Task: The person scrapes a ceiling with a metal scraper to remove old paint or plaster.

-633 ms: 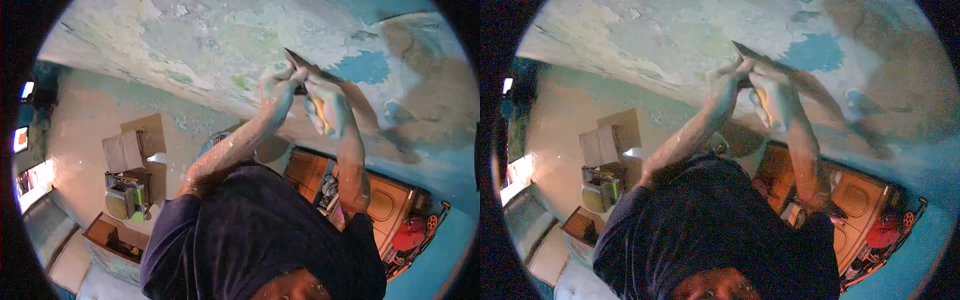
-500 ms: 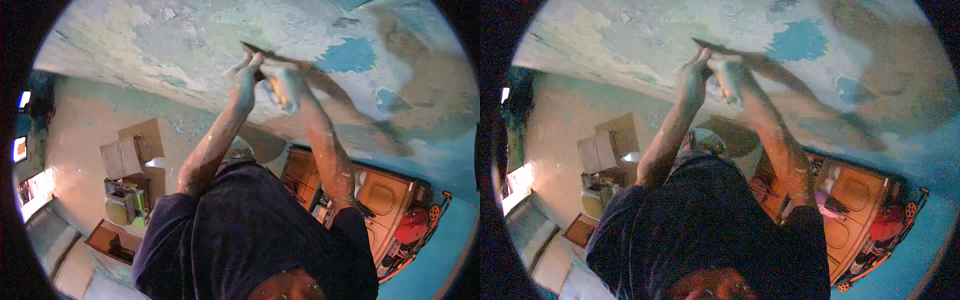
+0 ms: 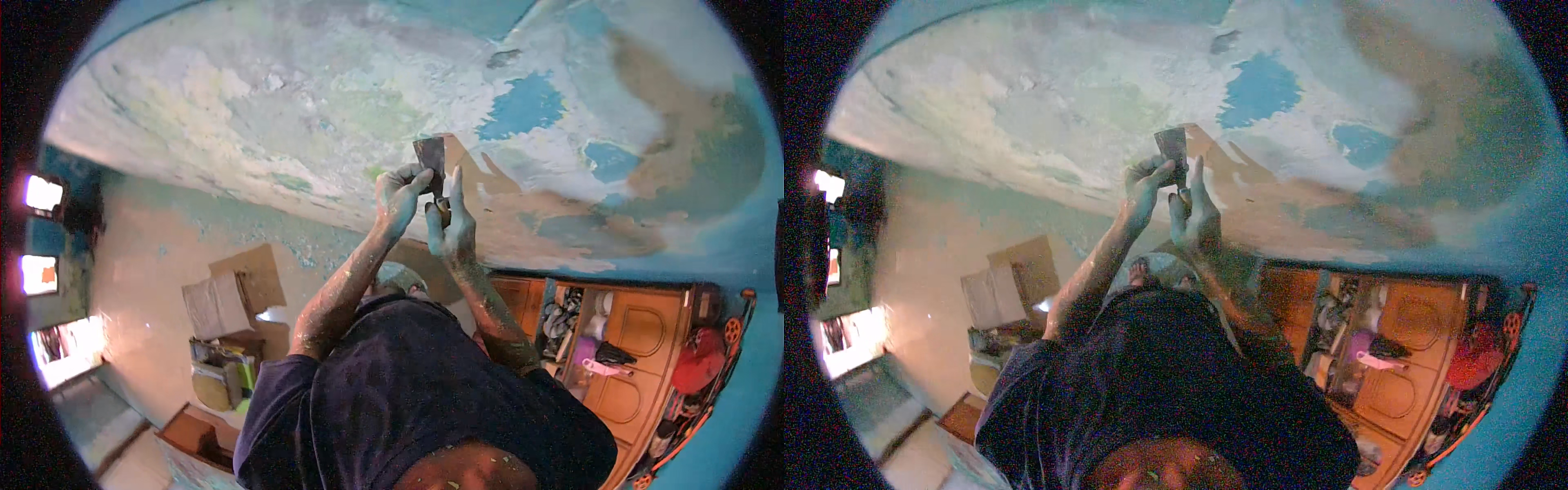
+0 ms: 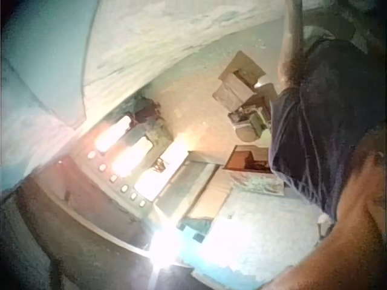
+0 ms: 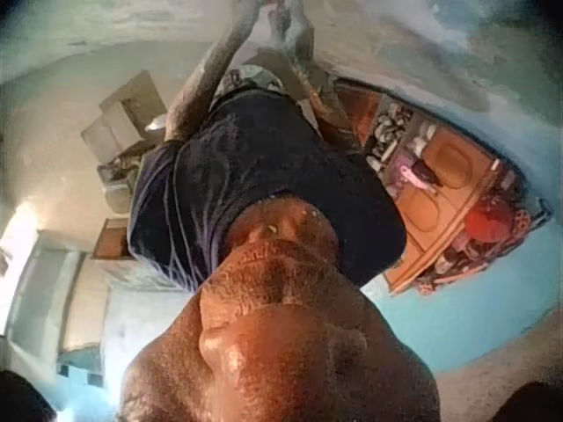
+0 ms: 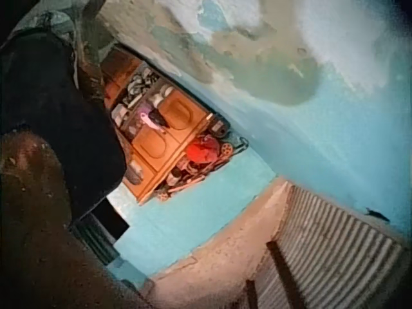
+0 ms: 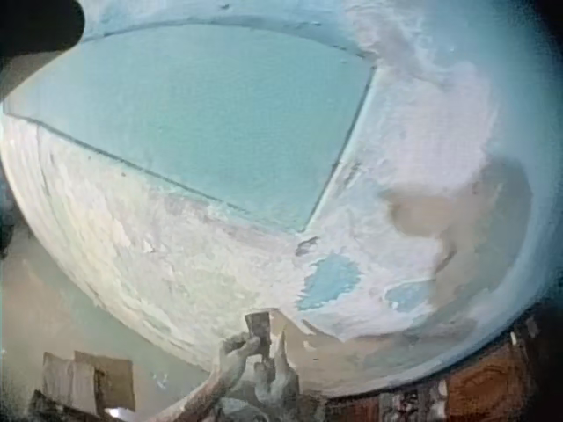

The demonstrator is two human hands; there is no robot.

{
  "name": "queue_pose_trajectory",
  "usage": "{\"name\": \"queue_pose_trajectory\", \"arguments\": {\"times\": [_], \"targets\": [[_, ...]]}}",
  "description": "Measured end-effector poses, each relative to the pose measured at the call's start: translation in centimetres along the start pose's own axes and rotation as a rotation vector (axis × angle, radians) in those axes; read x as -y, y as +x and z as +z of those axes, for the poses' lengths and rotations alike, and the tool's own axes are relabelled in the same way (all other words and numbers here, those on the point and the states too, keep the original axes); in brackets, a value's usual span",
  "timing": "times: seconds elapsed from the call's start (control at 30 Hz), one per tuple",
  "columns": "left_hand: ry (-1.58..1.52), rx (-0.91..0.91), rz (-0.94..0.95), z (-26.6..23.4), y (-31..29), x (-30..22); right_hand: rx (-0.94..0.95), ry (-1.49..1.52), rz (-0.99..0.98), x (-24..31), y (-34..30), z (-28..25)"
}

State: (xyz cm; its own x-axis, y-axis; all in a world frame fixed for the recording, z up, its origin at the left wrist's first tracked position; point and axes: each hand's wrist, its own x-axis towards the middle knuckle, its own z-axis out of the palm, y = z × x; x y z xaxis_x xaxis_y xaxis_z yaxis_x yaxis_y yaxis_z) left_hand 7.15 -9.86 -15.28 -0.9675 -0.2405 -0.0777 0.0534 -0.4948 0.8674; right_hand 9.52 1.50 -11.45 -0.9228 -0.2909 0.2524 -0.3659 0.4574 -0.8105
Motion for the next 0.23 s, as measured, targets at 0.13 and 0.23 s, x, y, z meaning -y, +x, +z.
{"name": "queue_pose_trajectory", "arguments": {"times": [0.13, 0.23], "targets": [[-0.005, 0.145, -0.034, 3.0, 0.5, 0.2, -0.159, -0.128, -0.143, -0.3, -0.3, -0.6], [0.182, 0.151, -0.079, 3.9, 0.0, 1.0, -0.186, -0.252, 0.008, -1.7, -0.9, -1.2]]}}
